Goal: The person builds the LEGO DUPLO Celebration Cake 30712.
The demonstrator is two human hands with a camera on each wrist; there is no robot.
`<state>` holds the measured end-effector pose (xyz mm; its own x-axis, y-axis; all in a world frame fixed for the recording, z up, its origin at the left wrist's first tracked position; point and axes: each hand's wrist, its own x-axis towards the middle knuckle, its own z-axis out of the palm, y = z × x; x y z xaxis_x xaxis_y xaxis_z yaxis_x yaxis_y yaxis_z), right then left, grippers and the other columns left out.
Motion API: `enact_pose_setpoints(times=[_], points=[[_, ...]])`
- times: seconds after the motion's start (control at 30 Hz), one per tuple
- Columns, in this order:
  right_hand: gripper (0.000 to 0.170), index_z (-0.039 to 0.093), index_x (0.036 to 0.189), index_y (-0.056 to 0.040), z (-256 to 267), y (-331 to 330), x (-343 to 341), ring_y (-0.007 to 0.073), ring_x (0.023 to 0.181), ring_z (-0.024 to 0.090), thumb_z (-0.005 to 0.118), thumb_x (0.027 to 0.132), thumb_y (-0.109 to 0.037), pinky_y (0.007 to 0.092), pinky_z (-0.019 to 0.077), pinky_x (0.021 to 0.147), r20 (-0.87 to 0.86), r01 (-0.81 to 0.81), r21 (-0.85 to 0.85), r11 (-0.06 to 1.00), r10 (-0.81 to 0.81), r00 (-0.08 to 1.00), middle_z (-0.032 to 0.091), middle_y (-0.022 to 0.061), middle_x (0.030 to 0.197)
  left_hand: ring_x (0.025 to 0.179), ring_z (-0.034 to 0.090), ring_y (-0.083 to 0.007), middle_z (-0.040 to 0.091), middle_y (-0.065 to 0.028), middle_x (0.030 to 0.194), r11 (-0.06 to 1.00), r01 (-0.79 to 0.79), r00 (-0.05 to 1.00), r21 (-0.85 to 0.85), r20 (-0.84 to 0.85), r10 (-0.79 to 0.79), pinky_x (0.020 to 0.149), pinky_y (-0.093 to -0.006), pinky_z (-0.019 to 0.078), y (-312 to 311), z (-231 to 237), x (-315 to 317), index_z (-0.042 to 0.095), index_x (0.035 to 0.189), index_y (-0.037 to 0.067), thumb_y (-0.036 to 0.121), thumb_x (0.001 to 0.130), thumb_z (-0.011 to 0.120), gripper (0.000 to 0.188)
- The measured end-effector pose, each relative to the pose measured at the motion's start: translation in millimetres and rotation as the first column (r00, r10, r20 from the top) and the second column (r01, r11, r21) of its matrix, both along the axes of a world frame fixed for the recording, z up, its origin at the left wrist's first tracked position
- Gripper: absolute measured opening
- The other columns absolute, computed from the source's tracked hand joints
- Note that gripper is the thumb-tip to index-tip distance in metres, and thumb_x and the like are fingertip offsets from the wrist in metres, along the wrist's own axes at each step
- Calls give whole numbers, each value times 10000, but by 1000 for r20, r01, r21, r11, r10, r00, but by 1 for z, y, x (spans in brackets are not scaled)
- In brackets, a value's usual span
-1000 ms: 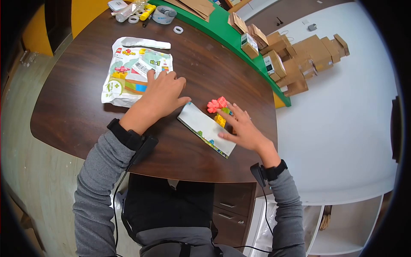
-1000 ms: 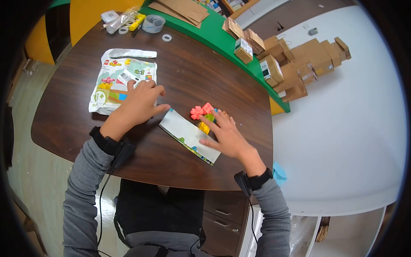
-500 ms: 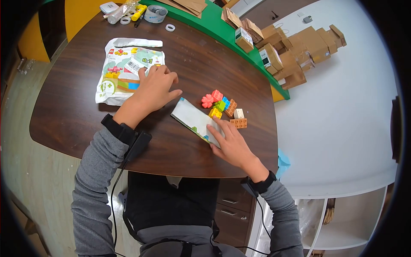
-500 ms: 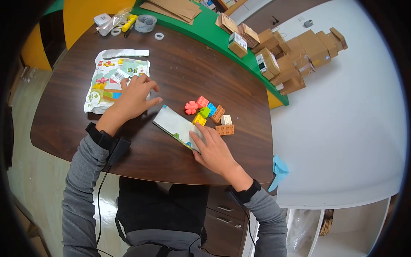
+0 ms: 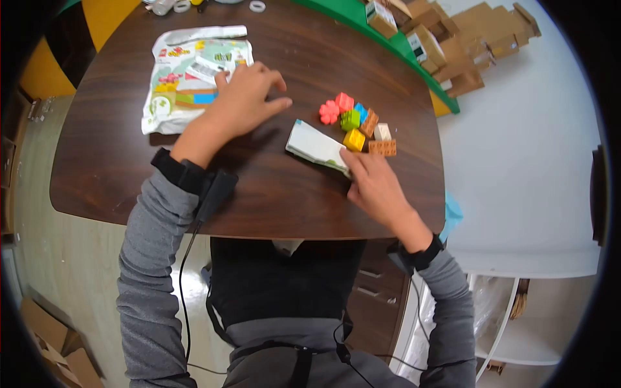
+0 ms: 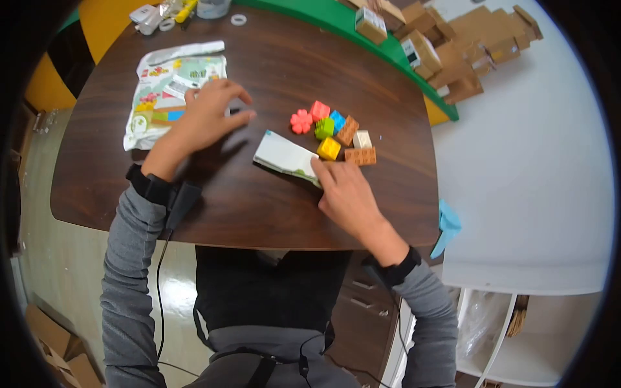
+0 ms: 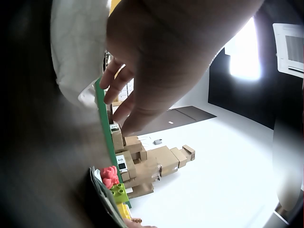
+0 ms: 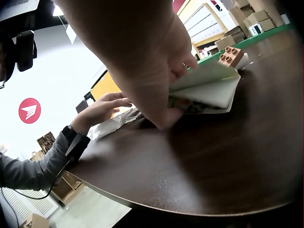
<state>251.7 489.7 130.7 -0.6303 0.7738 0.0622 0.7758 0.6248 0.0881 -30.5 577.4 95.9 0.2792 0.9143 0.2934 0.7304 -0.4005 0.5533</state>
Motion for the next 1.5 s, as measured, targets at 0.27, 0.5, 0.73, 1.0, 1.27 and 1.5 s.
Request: enact_pose_setpoints(times=[0.27, 0.5, 0.73, 1.0, 1.27, 1.5], points=[[496, 568, 1210, -62, -2, 1, 10, 320, 863, 578, 636, 719, -62, 407, 475, 802, -124, 101, -34, 994, -105, 987, 609, 131, 943, 936, 588, -156, 646, -34, 989, 979, 203, 935, 6, 297, -195, 788, -267, 445, 7, 5, 4, 645, 1043, 66, 289, 878, 664, 278], [421, 574, 1219, -2, 9, 30, 5, 117, 879, 621, 656, 864, -214, 276, 493, 749, -615, 110, -593, 798, -537, 578, 673, 88, 991, 1080, 578, -143, 616, -103, 1167, 767, 465, 815, -442, 553, -176, 928, -276, 445, -16, 20, 19, 562, 1248, -10, 399, 920, 608, 527], [495, 484, 1342, -19, 9, 56, -11, 97, 978, 563, 657, 895, -142, 270, 476, 861, -682, -246, -696, 674, -515, 519, 605, 54, 1138, 1095, 577, -162, 610, -122, 1159, 395, 681, 624, -617, 771, 129, 942, -298, 459, -14, 29, 68, 525, 1268, -28, 391, 928, 598, 544], [676, 372, 1425, -25, -18, 82, 11, 91, 951, 526, 682, 826, -66, 238, 463, 837, -669, -544, -718, 434, -645, 368, 563, 31, 1089, 958, 632, -160, 633, -81, 1078, 417, 771, 355, -482, 868, 347, 810, -304, 516, -4, 7, 97, 554, 1220, 9, 314, 904, 644, 449], [896, 256, 1412, 81, -29, 91, 30, 225, 1060, 582, 718, 663, -87, 315, 450, 937, -443, -688, -712, 139, -849, 286, 606, 146, 1086, 992, 636, -184, 662, -113, 1074, 272, 913, 119, -305, 835, 537, 878, -329, 487, 8, -15, 79, 578, 1183, -34, 249, 895, 584, 404], [951, 321, 1397, -20, -31, 84, 45, 421, 1301, 414, 727, 543, -118, 575, 375, 1057, -260, -892, -445, 85, -965, 38, 326, 218, 1466, 1113, 573, -402, 545, -264, 1266, 349, 920, -124, -177, 715, 688, 920, -524, 481, 7, -15, 80, 413, 1367, -22, 599, 896, 372, 781]])
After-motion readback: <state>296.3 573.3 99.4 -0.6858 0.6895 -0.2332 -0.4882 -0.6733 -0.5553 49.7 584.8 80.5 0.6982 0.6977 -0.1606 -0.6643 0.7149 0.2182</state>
